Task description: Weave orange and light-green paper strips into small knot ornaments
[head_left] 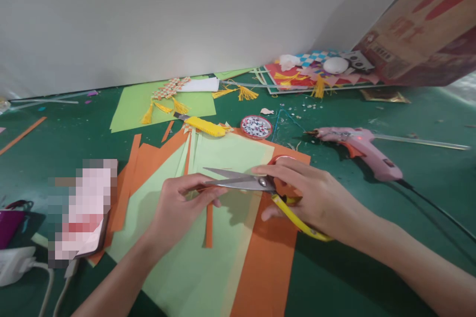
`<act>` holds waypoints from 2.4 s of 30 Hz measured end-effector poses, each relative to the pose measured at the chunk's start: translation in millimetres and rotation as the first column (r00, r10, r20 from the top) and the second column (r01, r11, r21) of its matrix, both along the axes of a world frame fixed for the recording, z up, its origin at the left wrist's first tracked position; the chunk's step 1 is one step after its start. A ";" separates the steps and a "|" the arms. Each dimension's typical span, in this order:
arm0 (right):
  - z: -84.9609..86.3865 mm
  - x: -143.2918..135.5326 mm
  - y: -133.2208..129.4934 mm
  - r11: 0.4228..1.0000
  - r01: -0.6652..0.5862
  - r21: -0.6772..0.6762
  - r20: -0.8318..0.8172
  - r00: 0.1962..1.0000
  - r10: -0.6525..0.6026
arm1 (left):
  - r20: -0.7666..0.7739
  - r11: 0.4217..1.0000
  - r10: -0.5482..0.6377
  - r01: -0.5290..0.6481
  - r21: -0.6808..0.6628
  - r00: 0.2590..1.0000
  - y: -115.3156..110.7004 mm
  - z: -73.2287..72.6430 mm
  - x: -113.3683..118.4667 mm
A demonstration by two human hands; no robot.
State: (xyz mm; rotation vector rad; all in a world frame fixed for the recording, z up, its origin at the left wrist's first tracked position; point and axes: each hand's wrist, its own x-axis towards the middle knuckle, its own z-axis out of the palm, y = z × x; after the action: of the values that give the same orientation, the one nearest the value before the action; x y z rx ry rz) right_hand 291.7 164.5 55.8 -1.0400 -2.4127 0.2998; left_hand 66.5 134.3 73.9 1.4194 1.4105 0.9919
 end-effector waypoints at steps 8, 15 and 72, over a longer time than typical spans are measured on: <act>6.9 -3.7 -4.7 0.978 -0.059 -0.202 -0.232 0.973 0.011 | 0.099 0.998 -0.029 0.035 -0.057 0.995 0.5 0.7 0.7; 7.2 -5.4 -6.3 0.953 -0.054 -0.296 -0.247 0.969 -0.021 | 0.143 0.996 -0.037 0.048 -0.076 0.989 0.3 -2.8 -1.4; 0.6 -4.1 0.7 0.913 0.032 -0.407 -0.228 0.964 -0.135 | 0.559 0.957 0.195 -0.030 -0.290 0.806 7.4 3.2 -10.9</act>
State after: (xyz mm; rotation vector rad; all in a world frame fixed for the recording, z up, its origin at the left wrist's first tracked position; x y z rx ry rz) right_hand 287.6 165.3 56.5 -1.1917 -2.1144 0.8717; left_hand 55.6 141.7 77.1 0.7351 1.1125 1.1406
